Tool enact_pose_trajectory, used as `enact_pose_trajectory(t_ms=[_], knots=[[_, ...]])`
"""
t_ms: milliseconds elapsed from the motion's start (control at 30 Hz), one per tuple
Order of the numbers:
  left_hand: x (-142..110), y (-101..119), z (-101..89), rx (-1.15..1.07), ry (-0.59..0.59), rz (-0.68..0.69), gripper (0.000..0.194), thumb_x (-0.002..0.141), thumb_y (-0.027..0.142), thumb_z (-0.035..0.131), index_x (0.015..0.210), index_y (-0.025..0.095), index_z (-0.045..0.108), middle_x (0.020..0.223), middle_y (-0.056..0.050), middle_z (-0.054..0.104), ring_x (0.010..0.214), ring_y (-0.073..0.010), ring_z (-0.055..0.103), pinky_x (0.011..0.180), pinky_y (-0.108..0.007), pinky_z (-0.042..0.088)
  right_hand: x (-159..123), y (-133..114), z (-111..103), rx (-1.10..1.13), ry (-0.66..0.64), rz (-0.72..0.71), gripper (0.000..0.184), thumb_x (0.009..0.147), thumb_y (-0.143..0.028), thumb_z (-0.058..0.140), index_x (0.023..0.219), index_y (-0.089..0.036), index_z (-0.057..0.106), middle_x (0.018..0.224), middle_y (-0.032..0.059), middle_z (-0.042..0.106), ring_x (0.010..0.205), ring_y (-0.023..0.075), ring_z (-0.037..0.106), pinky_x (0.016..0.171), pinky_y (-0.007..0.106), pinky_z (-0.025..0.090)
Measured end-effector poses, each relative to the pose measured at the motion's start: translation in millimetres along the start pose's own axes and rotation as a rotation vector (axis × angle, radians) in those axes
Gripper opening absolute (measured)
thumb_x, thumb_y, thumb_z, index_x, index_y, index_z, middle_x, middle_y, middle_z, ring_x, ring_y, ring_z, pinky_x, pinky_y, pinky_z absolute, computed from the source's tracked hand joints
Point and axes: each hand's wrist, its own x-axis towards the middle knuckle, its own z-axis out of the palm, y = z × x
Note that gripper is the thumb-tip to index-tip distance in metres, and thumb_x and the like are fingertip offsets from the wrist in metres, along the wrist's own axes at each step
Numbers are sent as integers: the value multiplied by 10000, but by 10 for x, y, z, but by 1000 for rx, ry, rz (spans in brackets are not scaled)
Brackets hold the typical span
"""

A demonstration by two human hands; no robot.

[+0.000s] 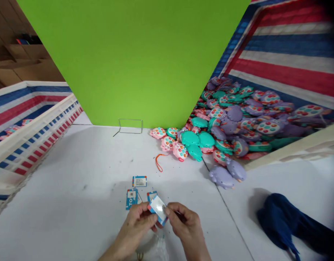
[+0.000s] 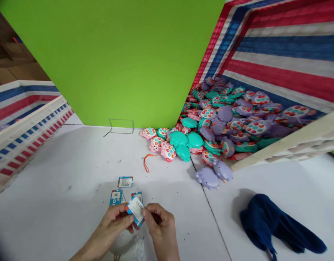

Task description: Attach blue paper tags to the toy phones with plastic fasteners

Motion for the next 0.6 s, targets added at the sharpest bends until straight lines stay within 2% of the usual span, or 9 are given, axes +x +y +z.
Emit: enact_pose_trajectory(t_ms=[133,233,400,600], knots=[[45,-29,50,100,126,27,217,736,341,525,738,124,539,667,-44,583,617,-152,545,569,-241,426,-43,132,74,213,34,127,360,629,-506,631,618,-156,549,390,-108,273,368,37,149,349,176,129],[67,-3,28,169,157,93,189,778,321,456,701,151,489,616,-8,549,564,-132,531,534,-222,407,-125,144,80,140,44,122,361,653,-508,605,611,-157,531,388,-109,275,362,37,169,354,174,136],[51,86,7,293,140,82,83,726,199,469,673,155,514,565,31,497,515,-97,453,490,-189,338,-226,-80,-2,-149,152,-101,296,700,-441,564,585,-168,547,495,-39,440,442,83,351,415,198,272],[4,132,66,349,152,71,123,707,225,487,660,140,563,564,12,515,533,-114,446,515,-203,342,-213,-236,25,-420,132,-281,221,757,-377,513,662,-195,595,471,-46,468,435,105,426,472,194,355]])
